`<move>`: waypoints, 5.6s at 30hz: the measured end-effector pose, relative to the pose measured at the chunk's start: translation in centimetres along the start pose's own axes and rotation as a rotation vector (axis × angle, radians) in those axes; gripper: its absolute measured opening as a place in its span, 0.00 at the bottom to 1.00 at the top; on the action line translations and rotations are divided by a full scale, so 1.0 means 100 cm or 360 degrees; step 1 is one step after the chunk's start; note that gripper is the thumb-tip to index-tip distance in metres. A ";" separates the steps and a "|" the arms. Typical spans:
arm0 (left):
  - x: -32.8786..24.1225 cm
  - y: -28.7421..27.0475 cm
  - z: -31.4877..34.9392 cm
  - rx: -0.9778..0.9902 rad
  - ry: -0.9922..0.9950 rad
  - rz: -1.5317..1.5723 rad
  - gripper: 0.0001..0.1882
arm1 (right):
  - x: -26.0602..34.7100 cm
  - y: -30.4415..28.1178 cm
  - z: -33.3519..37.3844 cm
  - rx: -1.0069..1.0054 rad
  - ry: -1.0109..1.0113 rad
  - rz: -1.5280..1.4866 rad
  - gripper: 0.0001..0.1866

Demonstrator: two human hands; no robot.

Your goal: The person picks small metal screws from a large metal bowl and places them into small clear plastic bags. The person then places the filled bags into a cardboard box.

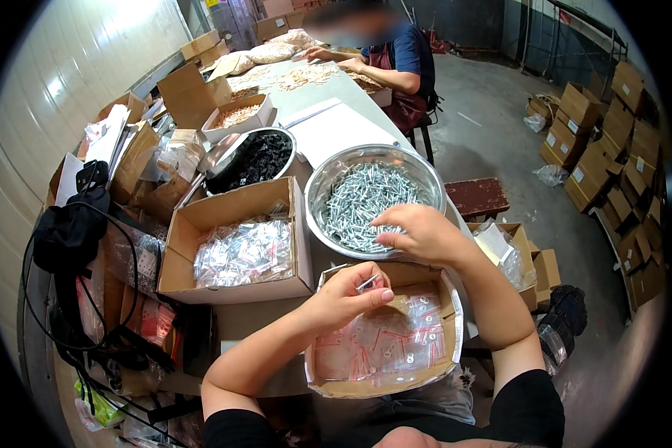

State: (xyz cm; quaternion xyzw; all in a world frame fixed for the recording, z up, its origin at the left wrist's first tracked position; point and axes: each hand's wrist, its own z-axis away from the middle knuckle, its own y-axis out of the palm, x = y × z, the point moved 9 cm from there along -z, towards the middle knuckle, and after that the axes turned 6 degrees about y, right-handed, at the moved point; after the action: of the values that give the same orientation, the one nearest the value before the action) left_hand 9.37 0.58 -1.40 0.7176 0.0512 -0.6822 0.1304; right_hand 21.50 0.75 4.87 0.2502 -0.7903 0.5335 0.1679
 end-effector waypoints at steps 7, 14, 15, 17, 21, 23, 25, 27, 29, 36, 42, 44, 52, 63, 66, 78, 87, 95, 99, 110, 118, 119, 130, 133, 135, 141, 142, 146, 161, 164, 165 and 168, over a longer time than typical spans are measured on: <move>-0.005 -0.006 0.001 -0.0106 0.0064 0.0054 0.09 | -0.010 0.033 0.010 0.0566 0.0154 0.0373 0.20; 0.001 -0.010 0.002 -0.0152 0.0052 -0.0062 0.12 | -0.002 0.005 0.005 0.0485 0.0142 -0.0380 0.08; 0.002 -0.011 0.001 -0.0149 0.0046 -0.0070 0.12 | -0.008 0.003 0.004 0.0388 0.0139 -0.0424 0.08; 0.001 -0.010 0.001 -0.0143 0.0045 -0.0077 0.12 | -0.015 -0.005 0.003 0.0238 0.0237 -0.0508 0.09; 0.001 -0.010 0.001 -0.0139 0.0036 -0.0064 0.12 | -0.024 -0.019 0.000 -0.0201 0.0230 -0.0387 0.08; 0.002 -0.010 0.002 -0.0140 0.0000 -0.0037 0.11 | -0.020 -0.022 0.000 -0.0291 0.0166 -0.0343 0.07; 0.001 -0.009 0.002 -0.0139 -0.0056 0.0006 0.10 | -0.014 -0.024 0.000 -0.0349 0.0126 -0.0332 0.07; 0.002 -0.010 0.002 -0.0141 -0.0059 -0.0002 0.10 | -0.003 -0.026 0.002 -0.0370 0.0106 -0.0361 0.07; 0.001 -0.009 0.001 -0.0133 -0.0028 -0.0013 0.11 | 0.001 -0.024 0.002 -0.0360 0.0068 -0.0327 0.07; -0.003 -0.008 0.000 -0.0105 0.0027 0.0009 0.10 | 0.042 -0.020 0.016 -0.0009 -0.0229 -0.1164 0.05; 0.000 -0.005 0.001 -0.0058 -0.0002 0.0083 0.11 | 0.073 -0.022 0.024 -0.0090 -0.0565 -0.0612 0.08; 0.000 -0.005 0.002 -0.0069 -0.0036 0.0016 0.12 | 0.074 -0.022 0.025 -0.0059 -0.0575 -0.0624 0.08; -0.005 -0.001 0.002 -0.0029 -0.0037 0.0061 0.12 | 0.084 -0.007 0.027 -0.0016 -0.0664 -0.0519 0.10; 0.004 -0.008 0.002 -0.0145 -0.0110 -0.0281 0.17 | 0.098 -0.003 0.031 -0.0092 -0.0664 -0.0181 0.18; 0.002 -0.005 0.003 -0.0152 -0.0174 -0.0170 0.16 | 0.089 -0.012 0.027 -0.0150 -0.0554 -0.0424 0.16; -0.015 -0.001 0.004 -0.0066 0.0134 0.0283 0.17 | 0.079 -0.014 0.023 0.0028 -0.0492 -0.0660 0.12; -0.013 -0.006 0.003 -0.0027 0.0285 0.0077 0.19 | 0.082 -0.017 0.027 0.0175 -0.0546 -0.0675 0.13; -0.019 0.006 0.005 0.0120 0.0178 0.0004 0.18 | 0.088 -0.018 0.028 0.0314 -0.0620 -0.0737 0.09; -0.014 0.002 0.005 0.0107 0.0228 -0.0124 0.23 | 0.091 -0.016 0.029 0.0254 -0.0670 -0.0574 0.06; -0.029 -0.018 0.003 -0.0273 0.0602 0.0054 0.37 | 0.062 -0.027 0.019 0.0108 -0.0355 -0.0619 0.06; -0.030 -0.035 0.010 -0.0714 0.0547 -0.0093 0.16 | 0.041 -0.019 0.012 -0.0003 -0.0174 -0.0448 0.06; -0.029 -0.033 0.009 -0.0669 0.0506 -0.0046 0.16 | 0.039 -0.016 0.012 0.0056 -0.0133 -0.0517 0.06; -0.032 -0.038 0.015 -0.0771 0.0535 -0.0164 0.12 | 0.043 -0.011 0.012 0.0172 -0.0148 -0.0708 0.06; -0.034 -0.041 0.015 -0.0832 0.0619 -0.0071 0.16 | 0.035 -0.017 0.010 0.0068 -0.0091 -0.0578 0.07; -0.031 -0.041 0.012 -0.0802 0.0597 -0.0072 0.18 | 0.038 -0.012 0.011 0.0208 -0.0137 -0.0721 0.07; -0.022 -0.030 0.006 -0.0573 0.0405 0.0152 0.22 | 0.035 -0.012 0.009 0.0099 -0.0043 -0.0616 0.05; -0.017 -0.028 0.005 -0.0519 0.0323 0.0216 0.22 | 0.035 -0.011 0.009 0.0110 -0.0044 -0.0630 0.05; -0.021 -0.021 0.002 -0.0515 0.0380 0.0222 0.19 | 0.029 -0.006 0.009 0.0110 -0.0004 -0.0736 0.07; -0.028 -0.028 0.010 -0.0641 0.0458 -0.0272 0.05 | 0.038 0.011 0.012 0.0332 0.0002 -0.0580 0.09; -0.033 -0.027 0.012 -0.0619 0.0560 -0.0516 0.06 | 0.049 0.010 0.013 0.0395 -0.0115 -0.0641 0.08; -0.036 -0.028 0.014 -0.0638 0.0566 -0.0570 0.06 | 0.051 0.010 0.013 0.0420 -0.0139 -0.0680 0.08; -0.056 -0.028 0.024 -0.0701 0.0494 -0.0674 0.07 | 0.050 0.011 0.013 0.0496 -0.0183 -0.0812 0.08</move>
State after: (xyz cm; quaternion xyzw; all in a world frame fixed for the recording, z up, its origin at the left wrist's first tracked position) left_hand 6.01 3.21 3.72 0.7409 0.3643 -0.5494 0.1283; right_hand 16.83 -1.23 6.20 0.4933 -0.6187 0.5739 0.2111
